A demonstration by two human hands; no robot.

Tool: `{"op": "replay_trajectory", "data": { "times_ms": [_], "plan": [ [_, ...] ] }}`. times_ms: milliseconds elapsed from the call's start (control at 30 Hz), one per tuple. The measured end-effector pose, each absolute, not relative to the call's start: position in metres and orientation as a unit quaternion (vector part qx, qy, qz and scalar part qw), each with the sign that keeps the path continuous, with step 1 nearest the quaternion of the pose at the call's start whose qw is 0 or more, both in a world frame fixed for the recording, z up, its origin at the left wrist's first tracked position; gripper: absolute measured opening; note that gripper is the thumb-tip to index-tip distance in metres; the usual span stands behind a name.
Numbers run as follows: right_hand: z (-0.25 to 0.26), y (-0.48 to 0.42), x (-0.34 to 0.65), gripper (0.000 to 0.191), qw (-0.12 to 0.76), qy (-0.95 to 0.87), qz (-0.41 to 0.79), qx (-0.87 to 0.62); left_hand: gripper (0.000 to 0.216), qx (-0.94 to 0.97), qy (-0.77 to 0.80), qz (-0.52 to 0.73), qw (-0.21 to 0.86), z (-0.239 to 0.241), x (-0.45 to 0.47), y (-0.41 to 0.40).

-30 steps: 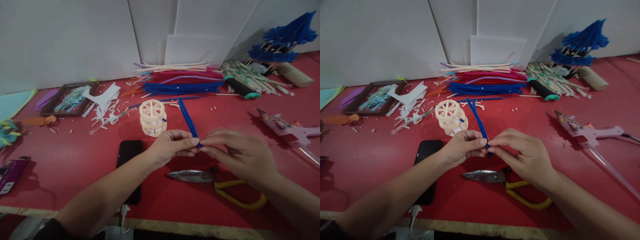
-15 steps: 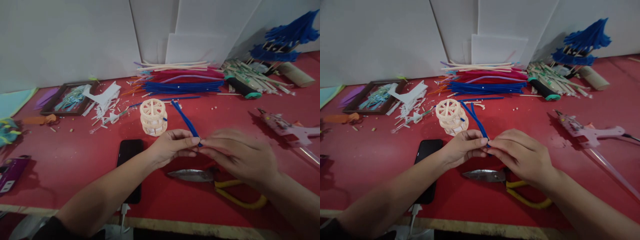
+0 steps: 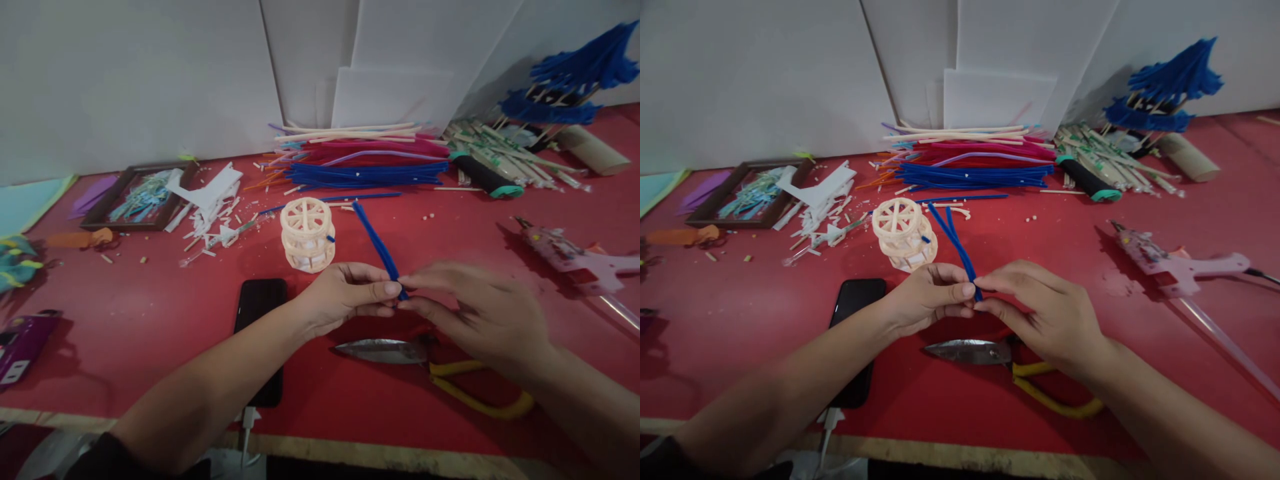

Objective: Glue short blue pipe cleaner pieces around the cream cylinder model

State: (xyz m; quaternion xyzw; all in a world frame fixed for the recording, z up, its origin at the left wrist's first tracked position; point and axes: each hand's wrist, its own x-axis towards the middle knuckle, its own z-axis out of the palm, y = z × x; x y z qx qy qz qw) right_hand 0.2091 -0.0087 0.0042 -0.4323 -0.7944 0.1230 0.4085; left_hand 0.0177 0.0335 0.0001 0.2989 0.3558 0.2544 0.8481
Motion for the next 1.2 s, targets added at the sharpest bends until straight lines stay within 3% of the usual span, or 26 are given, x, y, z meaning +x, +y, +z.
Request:
{"op": "replay_trajectory", "data": {
  "times_ms": [633, 800, 1200],
  "plan": [
    [0.0062, -0.0083, 0.2118, 0.011, 0.398, -0.819, 0.074, -0.406, 0.051, 0.337, 0.365, 0.266, 0.826, 0.0001, 0.019, 0.0328],
    [0.0022, -0.0089, 0.2128, 0.02, 0.421, -0.826, 0.03, -0.375, 0.048, 0.318, 0.372, 0.275, 0.828, 0.001, 0.0195, 0.0331],
    [0.0087, -0.0075, 0.2104, 0.014, 0.403, -0.843, -0.009, -0.355, 0.045, 0.299, 0.366, 0.277, 0.837, 0.0021, 0.0198, 0.0328]
  ]
}}
